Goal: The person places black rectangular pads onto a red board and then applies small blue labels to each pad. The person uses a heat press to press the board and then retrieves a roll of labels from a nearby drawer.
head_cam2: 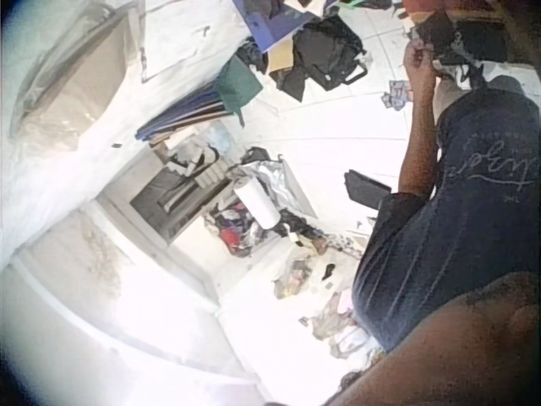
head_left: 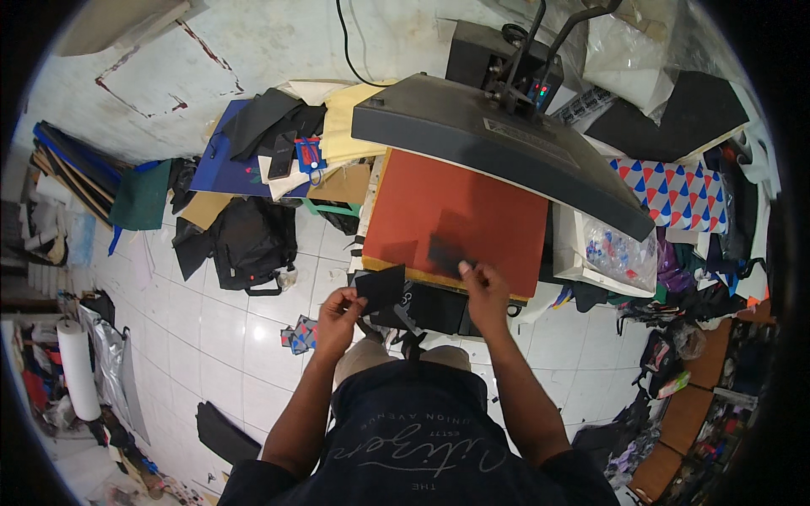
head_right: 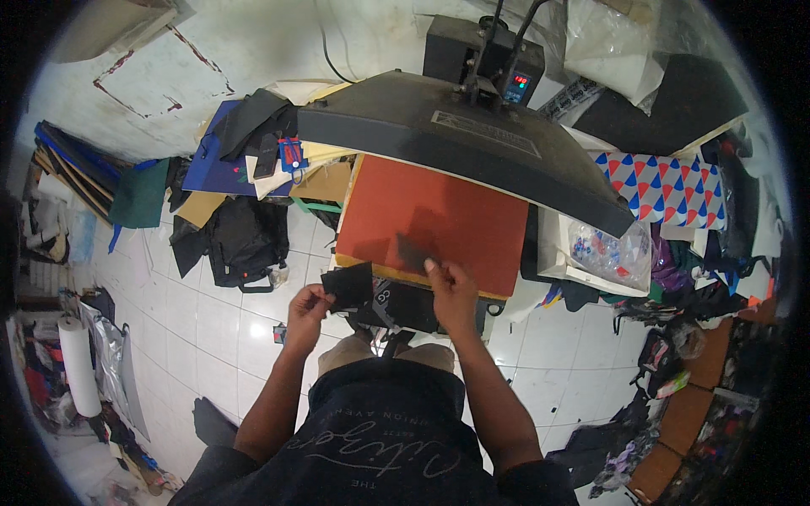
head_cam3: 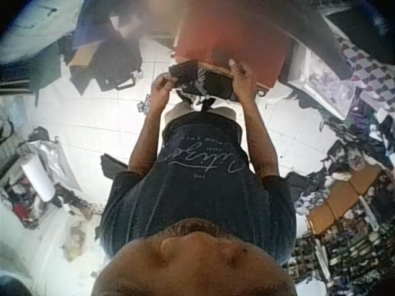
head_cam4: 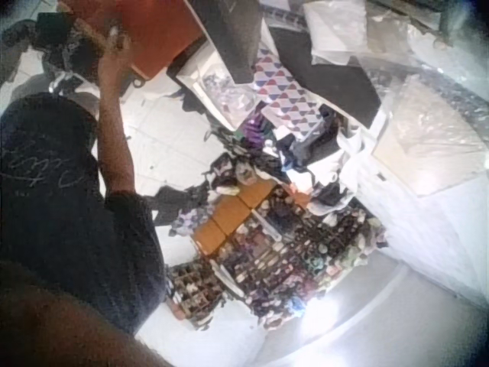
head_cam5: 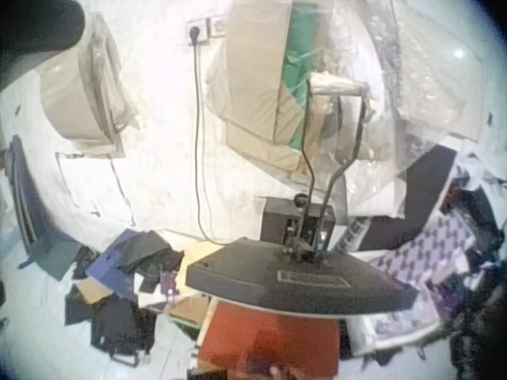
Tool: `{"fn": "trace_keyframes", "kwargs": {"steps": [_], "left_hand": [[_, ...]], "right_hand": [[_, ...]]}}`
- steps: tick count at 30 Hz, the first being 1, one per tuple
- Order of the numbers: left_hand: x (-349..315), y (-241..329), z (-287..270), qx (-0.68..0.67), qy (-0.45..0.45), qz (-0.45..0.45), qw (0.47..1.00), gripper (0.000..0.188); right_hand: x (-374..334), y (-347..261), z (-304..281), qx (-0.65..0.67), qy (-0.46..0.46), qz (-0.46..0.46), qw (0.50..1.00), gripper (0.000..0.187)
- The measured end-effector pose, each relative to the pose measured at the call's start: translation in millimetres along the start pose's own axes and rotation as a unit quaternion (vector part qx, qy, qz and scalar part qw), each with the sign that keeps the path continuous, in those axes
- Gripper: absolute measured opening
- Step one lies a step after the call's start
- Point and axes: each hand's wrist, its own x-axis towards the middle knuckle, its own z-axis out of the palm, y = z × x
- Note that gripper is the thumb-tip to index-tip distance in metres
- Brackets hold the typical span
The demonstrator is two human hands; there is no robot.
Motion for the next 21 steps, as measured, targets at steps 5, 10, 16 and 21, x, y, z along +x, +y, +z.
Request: {"fn": "trace_keyframes", "kwargs": {"steps": [5, 10, 16, 21], "left_hand": [[9.4, 14.5, -15.5, 0.087, 0.059, 0.079, 0.991, 0.011], [7.0, 16.9, -20.8, -0.030, 0.065, 0.046, 0.996, 0.014], [7.7, 14.7, -25.1, 0.007, 0.049, 0.018, 0.999, 0.009], [46.6, 31.1, -6.8, 0.023, -0.023, 0.061, 0.998, 0.016]], "right_hand": [[39.9, 0.2, 0.2, -0.063, 0.069, -0.238, 0.967, 0.026], [48.9, 25.6, 13.1, -0.171, -0.013, -0.269, 0.948, 0.028], [46.9, 32.9, 16.1, -0.157, -0.021, -0.193, 0.968, 0.028], [46.9, 46.0, 21.7, -0.128, 0.008, -0.135, 0.983, 0.038]]}}
